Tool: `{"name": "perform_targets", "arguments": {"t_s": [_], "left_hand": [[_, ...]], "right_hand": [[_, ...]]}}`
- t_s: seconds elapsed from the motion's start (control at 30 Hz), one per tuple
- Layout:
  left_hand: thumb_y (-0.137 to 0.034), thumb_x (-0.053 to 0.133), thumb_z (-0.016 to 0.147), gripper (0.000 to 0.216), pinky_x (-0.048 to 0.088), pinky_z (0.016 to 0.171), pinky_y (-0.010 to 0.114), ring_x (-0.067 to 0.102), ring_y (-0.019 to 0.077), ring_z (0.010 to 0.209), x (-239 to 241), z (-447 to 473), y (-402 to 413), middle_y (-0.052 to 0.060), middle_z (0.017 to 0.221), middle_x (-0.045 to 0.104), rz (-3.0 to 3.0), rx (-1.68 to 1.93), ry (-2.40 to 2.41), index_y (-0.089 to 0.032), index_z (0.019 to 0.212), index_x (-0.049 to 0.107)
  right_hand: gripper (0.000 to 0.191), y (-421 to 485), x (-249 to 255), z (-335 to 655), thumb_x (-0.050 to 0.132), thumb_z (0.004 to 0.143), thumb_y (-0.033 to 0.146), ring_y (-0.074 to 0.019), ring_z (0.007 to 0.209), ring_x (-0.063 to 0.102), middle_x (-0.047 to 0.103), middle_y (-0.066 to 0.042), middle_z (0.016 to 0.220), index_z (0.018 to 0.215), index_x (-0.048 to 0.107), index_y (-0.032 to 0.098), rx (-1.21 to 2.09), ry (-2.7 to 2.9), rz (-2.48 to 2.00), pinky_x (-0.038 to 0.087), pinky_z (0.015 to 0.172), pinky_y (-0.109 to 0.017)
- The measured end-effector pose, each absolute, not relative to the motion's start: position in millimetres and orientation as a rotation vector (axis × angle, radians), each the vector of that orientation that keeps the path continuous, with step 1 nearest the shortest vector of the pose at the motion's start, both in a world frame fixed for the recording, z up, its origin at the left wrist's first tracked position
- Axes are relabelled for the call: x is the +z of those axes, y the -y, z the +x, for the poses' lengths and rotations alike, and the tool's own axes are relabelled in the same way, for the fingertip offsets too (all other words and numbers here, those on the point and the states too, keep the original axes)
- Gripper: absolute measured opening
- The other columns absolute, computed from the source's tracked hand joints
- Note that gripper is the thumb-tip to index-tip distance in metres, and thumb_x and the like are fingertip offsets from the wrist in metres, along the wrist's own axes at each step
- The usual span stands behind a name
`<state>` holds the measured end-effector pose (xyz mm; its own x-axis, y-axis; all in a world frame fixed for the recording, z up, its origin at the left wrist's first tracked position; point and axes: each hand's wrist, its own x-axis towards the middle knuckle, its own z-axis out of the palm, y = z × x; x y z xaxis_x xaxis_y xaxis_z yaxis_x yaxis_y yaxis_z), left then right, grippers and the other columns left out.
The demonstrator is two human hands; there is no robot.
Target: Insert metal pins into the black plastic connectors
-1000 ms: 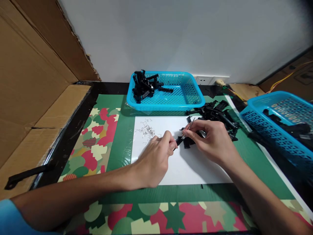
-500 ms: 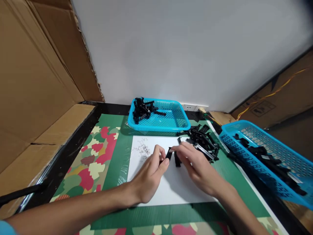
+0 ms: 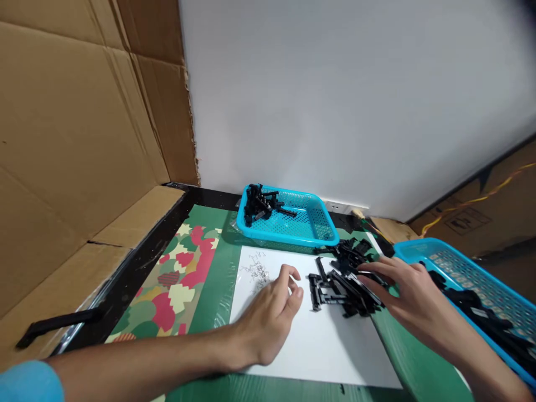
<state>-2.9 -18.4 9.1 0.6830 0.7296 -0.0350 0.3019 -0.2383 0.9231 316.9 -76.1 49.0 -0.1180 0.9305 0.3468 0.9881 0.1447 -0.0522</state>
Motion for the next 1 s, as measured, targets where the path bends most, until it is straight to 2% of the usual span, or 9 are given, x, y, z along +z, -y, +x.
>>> {"name": "perform_targets", "arguments": {"t_s": [0.13, 0.27, 0.4, 0.5, 0.57, 0.73, 0.83, 0.9, 1.0], "left_hand": [[-0.040, 0.037, 0.113, 0.023, 0.044, 0.081, 0.038, 0.062, 0.0233, 0.086, 6.4, -1.1, 16.1, 0.002, 0.093, 0.066, 1.885, 0.485, -0.835, -0.025, 0.118, 0.052], [-0.030, 0.045, 0.107, 0.016, 0.043, 0.077, 0.036, 0.063, 0.0235, 0.084, 1.5, 1.1, 15.2, 0.005, 0.090, 0.069, 1.976, 0.461, -0.825, -0.023, 0.109, 0.060], [-0.023, 0.049, 0.101, 0.014, 0.044, 0.078, 0.036, 0.066, 0.0246, 0.089, -3.0, 2.5, 15.3, 0.007, 0.094, 0.073, 2.042, 0.477, -0.804, -0.022, 0.101, 0.063], [-0.021, 0.050, 0.099, 0.014, 0.045, 0.077, 0.035, 0.067, 0.0240, 0.086, -7.2, 3.6, 15.0, 0.006, 0.091, 0.074, 2.066, 0.480, -0.796, -0.022, 0.100, 0.064], [-0.020, 0.051, 0.098, 0.014, 0.046, 0.077, 0.035, 0.068, 0.0238, 0.085, -9.8, 4.3, 14.5, 0.006, 0.091, 0.075, 2.081, 0.499, -0.785, -0.022, 0.100, 0.064], [-0.020, 0.050, 0.100, 0.014, 0.048, 0.077, 0.034, 0.070, 0.0227, 0.084, -7.8, 3.1, 12.7, 0.004, 0.090, 0.075, 2.083, 0.504, -0.773, -0.023, 0.102, 0.063], [-0.021, 0.047, 0.104, 0.015, 0.049, 0.078, 0.034, 0.071, 0.0227, 0.087, -3.5, 0.7, 14.6, 0.004, 0.093, 0.075, 2.152, 0.516, -0.740, -0.023, 0.105, 0.061], [-0.021, 0.046, 0.106, 0.014, 0.052, 0.081, 0.034, 0.071, 0.0224, 0.090, -4.2, -0.3, 19.0, 0.005, 0.100, 0.076, 2.255, 0.568, -0.656, -0.023, 0.112, 0.059], [-0.021, 0.049, 0.106, 0.016, 0.054, 0.077, 0.035, 0.071, 0.0215, 0.084, -11.5, 0.0, 29.0, 0.005, 0.102, 0.075, 2.458, 0.815, -0.488, -0.022, 0.122, 0.052]], "right_hand": [[0.034, 49.4, 76.5, 307.2, 0.064, 0.105, 0.054, -0.0279, 0.082, 0.076, 0.082, -0.009, 0.102, 0.115, 0.082, 0.026, -0.141, 2.096, -1.863, 0.050, 0.073, -0.039], [0.038, -24.5, 89.9, 274.1, 0.059, 0.107, 0.050, -0.0212, 0.066, 0.069, 0.077, -0.004, 0.079, 0.118, 0.082, 0.021, -0.032, 2.109, -1.910, 0.048, 0.063, -0.034], [0.034, -114.6, 71.2, 262.5, 0.074, 0.101, 0.041, -0.0228, 0.083, 0.074, 0.078, -0.009, 0.091, 0.122, 0.081, 0.015, 0.056, 2.221, -2.021, 0.057, 0.076, -0.035], [0.034, -160.0, 51.0, 262.6, 0.072, 0.106, 0.039, -0.0247, 0.107, 0.074, 0.074, -0.012, 0.128, 0.132, 0.072, 0.018, 0.095, 2.261, -2.124, 0.063, 0.093, -0.043], [0.036, -174.8, 40.3, 262.5, 0.070, 0.107, 0.038, -0.0261, 0.116, 0.072, 0.068, -0.012, 0.141, 0.138, 0.068, 0.020, 0.111, 2.276, -2.184, 0.063, 0.098, -0.048], [0.039, -170.3, 33.0, 264.1, 0.071, 0.106, 0.039, -0.0266, 0.117, 0.071, 0.068, -0.012, 0.142, 0.140, 0.067, 0.019, 0.102, 2.249, -2.266, 0.063, 0.099, -0.049], [0.031, -144.8, 48.2, 271.0, 0.072, 0.105, 0.035, -0.0263, 0.109, 0.073, 0.073, -0.013, 0.129, 0.130, 0.072, 0.017, 0.023, 2.178, -2.278, 0.062, 0.093, -0.044], [0.020, -117.0, 65.4, 276.3, 0.072, 0.099, 0.025, -0.0278, 0.094, 0.074, 0.078, -0.015, 0.102, 0.113, 0.080, 0.014, -0.029, 2.146, -2.248, 0.056, 0.080, -0.039], [0.019, -60.9, 90.7, 279.6, 0.069, 0.098, 0.032, -0.0203, 0.070, 0.065, 0.073, -0.005, 0.078, 0.105, 0.083, 0.021, 0.027, 2.193, -2.149, 0.044, 0.065, -0.034]]}}
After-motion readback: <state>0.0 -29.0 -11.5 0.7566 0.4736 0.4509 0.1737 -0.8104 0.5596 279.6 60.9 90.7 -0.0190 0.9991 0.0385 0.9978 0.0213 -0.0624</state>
